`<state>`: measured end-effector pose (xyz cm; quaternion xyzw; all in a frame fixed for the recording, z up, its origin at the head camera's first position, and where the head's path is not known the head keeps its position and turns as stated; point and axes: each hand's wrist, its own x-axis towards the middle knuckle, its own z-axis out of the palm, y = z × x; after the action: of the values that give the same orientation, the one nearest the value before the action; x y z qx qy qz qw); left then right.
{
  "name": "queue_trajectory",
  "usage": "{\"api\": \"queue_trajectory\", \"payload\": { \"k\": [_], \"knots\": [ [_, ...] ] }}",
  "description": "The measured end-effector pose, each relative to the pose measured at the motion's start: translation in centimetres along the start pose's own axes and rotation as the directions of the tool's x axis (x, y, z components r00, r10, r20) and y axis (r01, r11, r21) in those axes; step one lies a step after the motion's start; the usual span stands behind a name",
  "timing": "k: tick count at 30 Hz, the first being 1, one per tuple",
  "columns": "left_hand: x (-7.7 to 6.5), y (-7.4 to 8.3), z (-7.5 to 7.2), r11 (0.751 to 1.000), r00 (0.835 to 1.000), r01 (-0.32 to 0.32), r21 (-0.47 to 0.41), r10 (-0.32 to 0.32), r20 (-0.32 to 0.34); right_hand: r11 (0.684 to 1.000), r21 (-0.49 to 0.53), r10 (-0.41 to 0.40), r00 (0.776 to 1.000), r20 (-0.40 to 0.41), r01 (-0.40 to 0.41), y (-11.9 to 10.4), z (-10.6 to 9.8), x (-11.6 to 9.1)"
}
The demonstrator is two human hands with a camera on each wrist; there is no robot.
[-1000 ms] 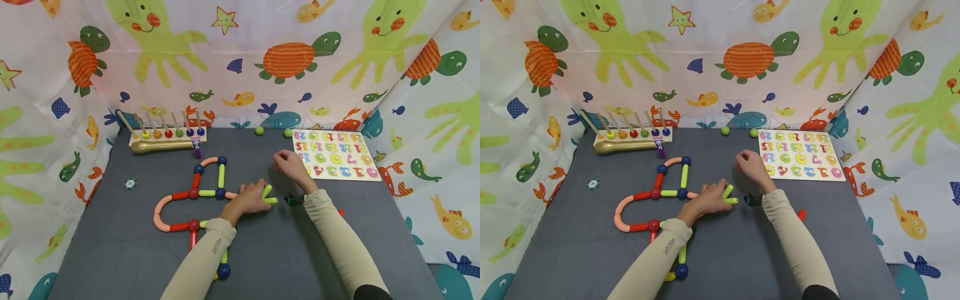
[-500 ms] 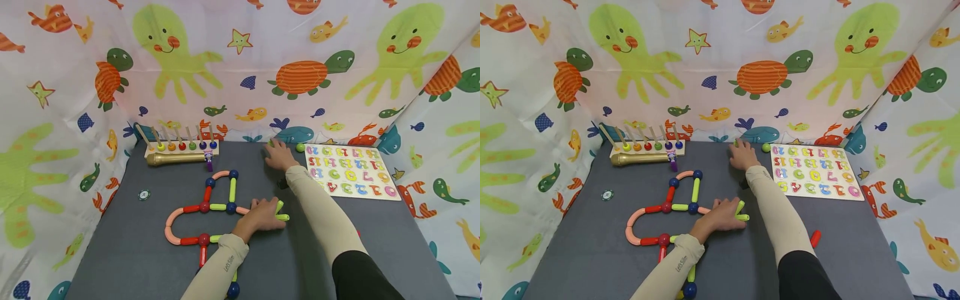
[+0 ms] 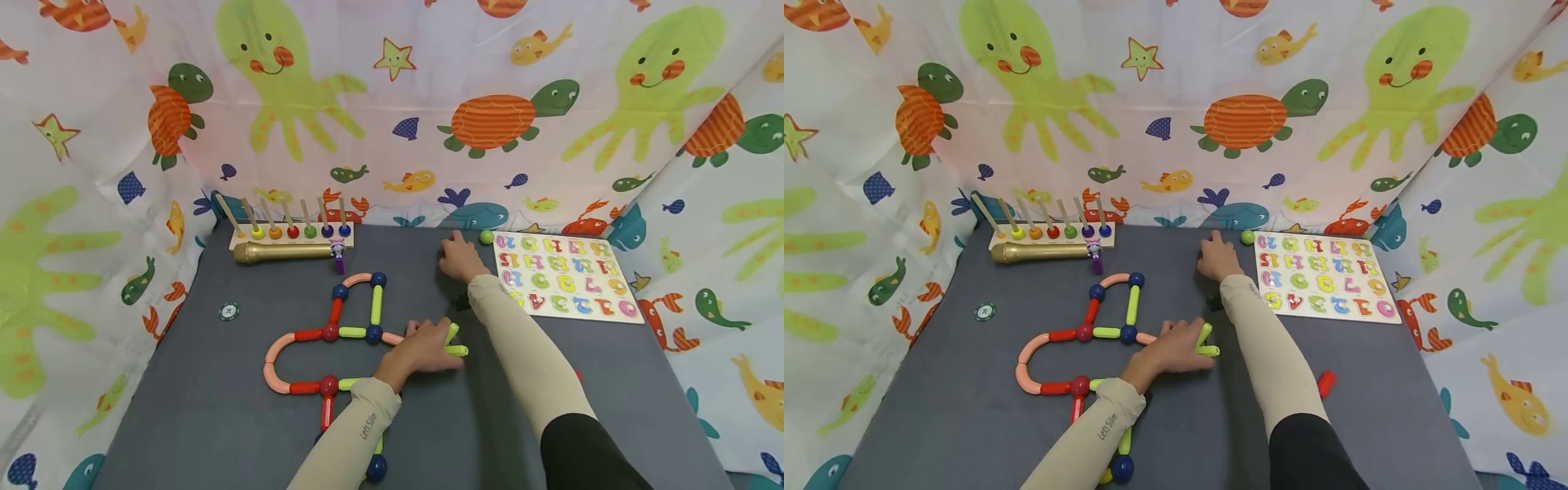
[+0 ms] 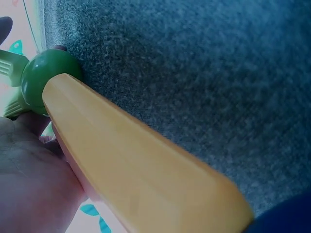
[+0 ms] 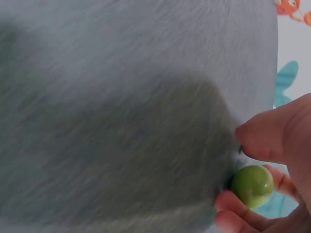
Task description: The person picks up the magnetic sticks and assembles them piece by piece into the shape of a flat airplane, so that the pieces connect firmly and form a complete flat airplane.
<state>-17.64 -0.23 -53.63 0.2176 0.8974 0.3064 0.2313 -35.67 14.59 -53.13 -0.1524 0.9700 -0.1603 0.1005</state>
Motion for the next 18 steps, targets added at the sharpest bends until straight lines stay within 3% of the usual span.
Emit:
{"api": "queue_trajectory", "payload": {
  "k": [6,9,11,14,18],
  "knots": [
    [-0.7,-0.3,-0.3,0.999,1.000,0.002,-0.055,-0.001,0.017,0.991,0.134,-0.026,0.999,-0.046,0.032,2.3,0.2,-3.5],
    [-1.1,-0.5,-0.7,0.996,1.000,0.005,-0.093,-0.002,0.026,0.965,0.258,-0.028,0.998,-0.048,0.039,3.0,0.4,-5.6],
    [-1.4,-0.6,-0.9,0.993,1.000,0.014,-0.117,-0.011,0.027,0.929,0.370,-0.008,1.000,-0.027,0.018,3.3,0.4,-7.3],
    [-1.8,-0.6,-1.2,0.989,0.999,0.038,-0.141,-0.034,0.034,0.842,0.539,0.021,0.999,0.025,-0.031,3.5,0.3,-10.0],
    [-2.1,-0.4,-1.4,0.991,0.999,0.041,-0.125,-0.037,0.036,0.751,0.659,0.014,0.999,0.043,-0.039,3.2,0.2,-13.0]
  ]
}}
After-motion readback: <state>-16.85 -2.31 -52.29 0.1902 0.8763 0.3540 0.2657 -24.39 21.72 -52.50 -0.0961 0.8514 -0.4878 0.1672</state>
